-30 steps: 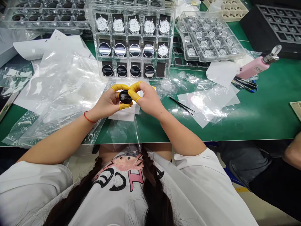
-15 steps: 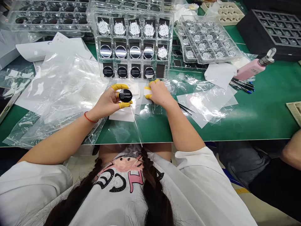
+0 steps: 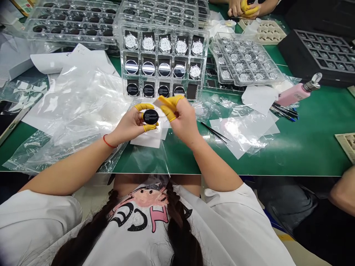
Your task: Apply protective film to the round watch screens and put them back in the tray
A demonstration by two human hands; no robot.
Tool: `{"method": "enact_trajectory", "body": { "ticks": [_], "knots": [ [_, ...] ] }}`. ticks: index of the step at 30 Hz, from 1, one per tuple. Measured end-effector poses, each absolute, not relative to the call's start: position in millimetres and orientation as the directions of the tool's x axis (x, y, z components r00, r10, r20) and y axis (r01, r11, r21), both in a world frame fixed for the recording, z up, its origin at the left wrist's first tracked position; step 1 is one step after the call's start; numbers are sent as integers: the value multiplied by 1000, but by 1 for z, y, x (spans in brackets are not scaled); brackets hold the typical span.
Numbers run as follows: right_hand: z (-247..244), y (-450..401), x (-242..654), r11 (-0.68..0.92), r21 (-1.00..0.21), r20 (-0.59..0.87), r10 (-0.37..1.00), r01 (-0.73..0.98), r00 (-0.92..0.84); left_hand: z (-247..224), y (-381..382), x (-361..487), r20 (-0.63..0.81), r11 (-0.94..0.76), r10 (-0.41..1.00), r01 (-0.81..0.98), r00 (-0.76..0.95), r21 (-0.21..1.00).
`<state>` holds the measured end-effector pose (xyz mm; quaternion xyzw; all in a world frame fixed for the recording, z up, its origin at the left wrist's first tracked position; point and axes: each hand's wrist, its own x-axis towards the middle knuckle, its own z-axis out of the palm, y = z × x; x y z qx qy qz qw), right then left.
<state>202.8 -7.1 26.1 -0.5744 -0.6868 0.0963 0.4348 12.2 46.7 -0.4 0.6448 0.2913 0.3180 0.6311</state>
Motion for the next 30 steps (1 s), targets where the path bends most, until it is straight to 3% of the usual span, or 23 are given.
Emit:
{"method": "enact_trajectory", "body": {
  "ticks": [3, 6, 15, 18, 21, 24, 30],
  "knots": [
    [16, -13, 186, 409, -530, 534, 842, 743, -84, -1, 46, 12, 30, -16, 771, -28, 636, 999],
    [3, -9, 184, 378, -451, 563, 824, 808, -71, -3, 45, 11, 36, -38, 764, -10, 645, 999],
    [3, 1, 201, 315, -481, 464, 883, 818, -67, -7, 47, 11, -11, -55, 702, 70, 712, 996],
    [6, 0, 203, 398, -429, 527, 839, 811, -133, -6, 49, 11, -6, -41, 723, 51, 691, 998],
    [9, -2, 201, 505, -294, 584, 767, 812, -266, -5, 51, 11, -17, 1, 731, 24, 682, 1000],
    [11, -4, 197, 519, -181, 512, 775, 835, -371, -5, 54, 10, -26, 10, 755, 28, 655, 1000],
    [15, -10, 189, 483, -124, 403, 823, 867, -401, -1, 59, 8, 26, -14, 828, -26, 560, 1000]
  ]
}}
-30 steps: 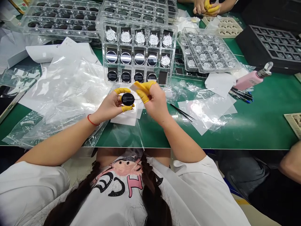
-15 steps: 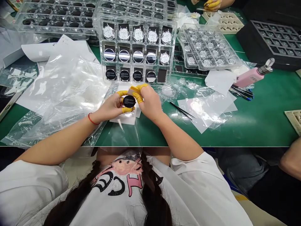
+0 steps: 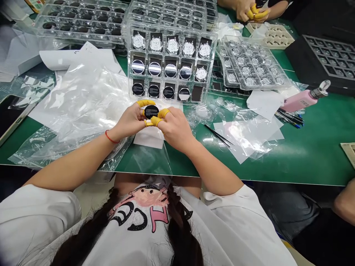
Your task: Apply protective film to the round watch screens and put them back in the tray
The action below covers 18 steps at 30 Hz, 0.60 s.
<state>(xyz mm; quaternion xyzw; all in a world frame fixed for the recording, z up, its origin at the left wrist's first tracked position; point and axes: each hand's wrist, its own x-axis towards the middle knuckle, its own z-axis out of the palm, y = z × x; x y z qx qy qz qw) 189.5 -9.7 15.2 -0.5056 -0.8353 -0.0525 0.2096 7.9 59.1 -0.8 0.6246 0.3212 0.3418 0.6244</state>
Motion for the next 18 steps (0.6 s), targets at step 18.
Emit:
{"method": "enact_trajectory", "body": {
  "ticks": [18],
  "knots": [
    [14, -8, 190, 505, -181, 468, 799, 844, -377, 1, 64, 6, 80, -89, 805, -14, 587, 996]
  ]
}}
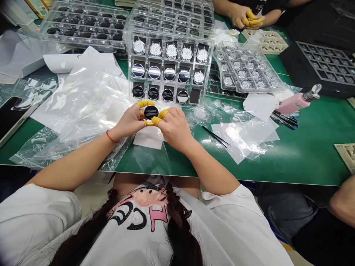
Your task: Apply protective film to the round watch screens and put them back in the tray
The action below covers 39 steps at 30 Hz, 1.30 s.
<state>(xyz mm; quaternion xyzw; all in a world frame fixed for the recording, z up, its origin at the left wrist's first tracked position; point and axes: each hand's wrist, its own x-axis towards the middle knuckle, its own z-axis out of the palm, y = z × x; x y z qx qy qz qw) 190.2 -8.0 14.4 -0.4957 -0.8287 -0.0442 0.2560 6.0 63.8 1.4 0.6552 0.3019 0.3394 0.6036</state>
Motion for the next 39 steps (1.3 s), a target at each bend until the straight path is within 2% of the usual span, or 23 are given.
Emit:
{"method": "enact_trajectory", "body": {
  "ticks": [2, 5, 7, 9, 10, 12, 14, 16, 18, 21, 23, 25, 28, 32, 39],
  "knots": [
    [15, -5, 198, 463, -340, 485, 832, 819, -269, -1, 66, 5, 101, -81, 782, -61, 615, 995],
    [10, 7, 223, 229, -584, 376, 927, 779, 9, -4, 69, 4, 124, -80, 763, -98, 634, 992],
    [3, 17, 239, 54, -592, 229, 968, 804, 104, -6, 70, 4, 119, -80, 756, -91, 643, 993],
    [-5, 25, 247, -28, -523, 155, 980, 852, 127, -6, 69, 4, 113, -72, 750, -89, 652, 993],
    [-8, 27, 245, -35, -517, 159, 978, 855, 137, -6, 68, 4, 111, -72, 749, -87, 653, 994],
    [-12, 26, 232, 7, -642, 176, 975, 767, 139, -5, 66, 5, 106, -75, 747, -75, 656, 994],
    [-12, 22, 211, 94, -829, 151, 987, 551, 59, -5, 64, 6, 93, -70, 736, -60, 671, 996],
    [-9, 18, 194, 143, -915, 130, 990, 377, -62, -4, 61, 7, 59, -49, 710, -34, 702, 998],
    [-6, 21, 193, 162, -916, 147, 987, 366, -68, -4, 59, 7, 37, -41, 704, -11, 709, 999],
    [-3, 36, 222, 129, -837, 261, 948, 531, 181, -1, 58, 6, 67, -68, 735, -24, 675, 997],
    [-3, 50, 252, 34, -748, 345, 873, 662, 345, 2, 58, 4, 108, -98, 752, -52, 650, 994],
    [-6, 63, 277, -97, -654, 354, 838, 750, 416, 5, 59, 3, 148, -123, 765, -83, 627, 989],
    [-12, 74, 293, -194, -575, 301, 853, 795, 426, 8, 59, 2, 183, -144, 791, -113, 584, 983],
    [-13, 75, 290, -162, -547, 308, 874, 822, 377, 9, 60, 2, 193, -161, 836, -107, 513, 981],
    [-6, 70, 288, -242, -619, 214, 864, 747, 457, 7, 59, 2, 221, -193, 865, -107, 451, 975]
  ]
}}
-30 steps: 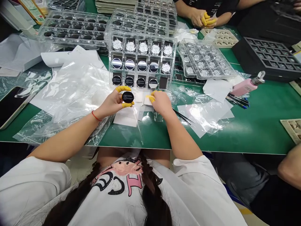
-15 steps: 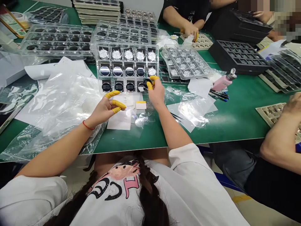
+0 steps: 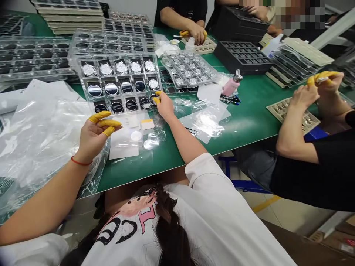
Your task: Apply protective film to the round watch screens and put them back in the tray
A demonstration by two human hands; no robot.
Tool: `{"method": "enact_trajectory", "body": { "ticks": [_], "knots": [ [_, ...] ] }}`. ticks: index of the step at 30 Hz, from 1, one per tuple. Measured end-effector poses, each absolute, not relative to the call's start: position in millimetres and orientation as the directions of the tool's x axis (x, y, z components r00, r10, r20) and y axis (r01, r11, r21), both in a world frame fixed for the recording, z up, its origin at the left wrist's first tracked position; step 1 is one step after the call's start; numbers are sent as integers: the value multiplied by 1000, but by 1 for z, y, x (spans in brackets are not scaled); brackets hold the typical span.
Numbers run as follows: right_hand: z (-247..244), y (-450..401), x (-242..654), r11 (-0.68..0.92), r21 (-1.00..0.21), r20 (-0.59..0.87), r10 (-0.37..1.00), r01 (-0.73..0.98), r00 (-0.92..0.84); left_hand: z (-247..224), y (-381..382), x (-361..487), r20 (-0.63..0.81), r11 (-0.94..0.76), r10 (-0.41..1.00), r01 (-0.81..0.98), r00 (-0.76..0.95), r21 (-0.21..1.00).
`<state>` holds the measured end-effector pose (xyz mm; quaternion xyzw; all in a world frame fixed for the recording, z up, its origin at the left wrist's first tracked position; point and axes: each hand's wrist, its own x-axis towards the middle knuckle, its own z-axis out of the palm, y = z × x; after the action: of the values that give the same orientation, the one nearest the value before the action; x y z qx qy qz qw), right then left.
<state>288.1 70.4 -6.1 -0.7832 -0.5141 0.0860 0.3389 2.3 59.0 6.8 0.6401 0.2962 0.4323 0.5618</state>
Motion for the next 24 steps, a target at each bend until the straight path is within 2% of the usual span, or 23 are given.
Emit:
{"method": "enact_trajectory", "body": {
  "ticks": [3, 8, 9, 11, 12, 13, 14, 15, 17, 18, 20, 22, 24],
  "knots": [
    [-8, 72, 290, -255, -603, 235, 848, 756, 475, 6, 58, 2, 244, -230, 867, -86, 434, 969],
    [6, 65, 283, -259, -468, 248, 879, 845, 407, 4, 60, 4, 282, -266, 862, -97, 421, 959],
    [13, 60, 276, -236, -477, 272, 876, 847, 398, 4, 61, 4, 302, -282, 865, -112, 401, 953],
    [25, 43, 255, -106, -597, 302, 889, 796, 345, 3, 62, 5, 360, -326, 878, -157, 317, 932],
    [30, 33, 242, 3, -698, 286, 918, 716, 275, 3, 64, 5, 391, -353, 884, -184, 256, 917],
    [32, 21, 227, 93, -817, 236, 955, 569, 182, 3, 65, 5, 418, -379, 888, -212, 190, 901],
    [33, 9, 212, 114, -917, 154, 985, 381, 76, 3, 66, 5, 436, -399, 890, -239, 131, 885],
    [32, -2, 199, 73, -976, 69, 997, 204, -31, 3, 67, 5, 447, -412, 890, -266, 86, 871],
    [27, -22, 185, -80, -996, -75, 990, -37, -121, 3, 68, 4, 455, -415, 888, -312, 66, 855],
    [26, -30, 187, -132, -987, -123, 988, -96, -98, 3, 67, 4, 458, -409, 885, -329, 85, 851],
    [30, -45, 211, -130, -986, -140, 985, -102, 102, 3, 67, 4, 472, -403, 870, -349, 142, 846],
    [41, -57, 260, -34, -999, -21, 918, 26, 397, 3, 66, 3, 479, -404, 861, -343, 170, 848],
    [51, -69, 323, -40, -980, 92, 777, 194, 623, 4, 67, 2, 459, -398, 874, -306, 158, 865]
  ]
}}
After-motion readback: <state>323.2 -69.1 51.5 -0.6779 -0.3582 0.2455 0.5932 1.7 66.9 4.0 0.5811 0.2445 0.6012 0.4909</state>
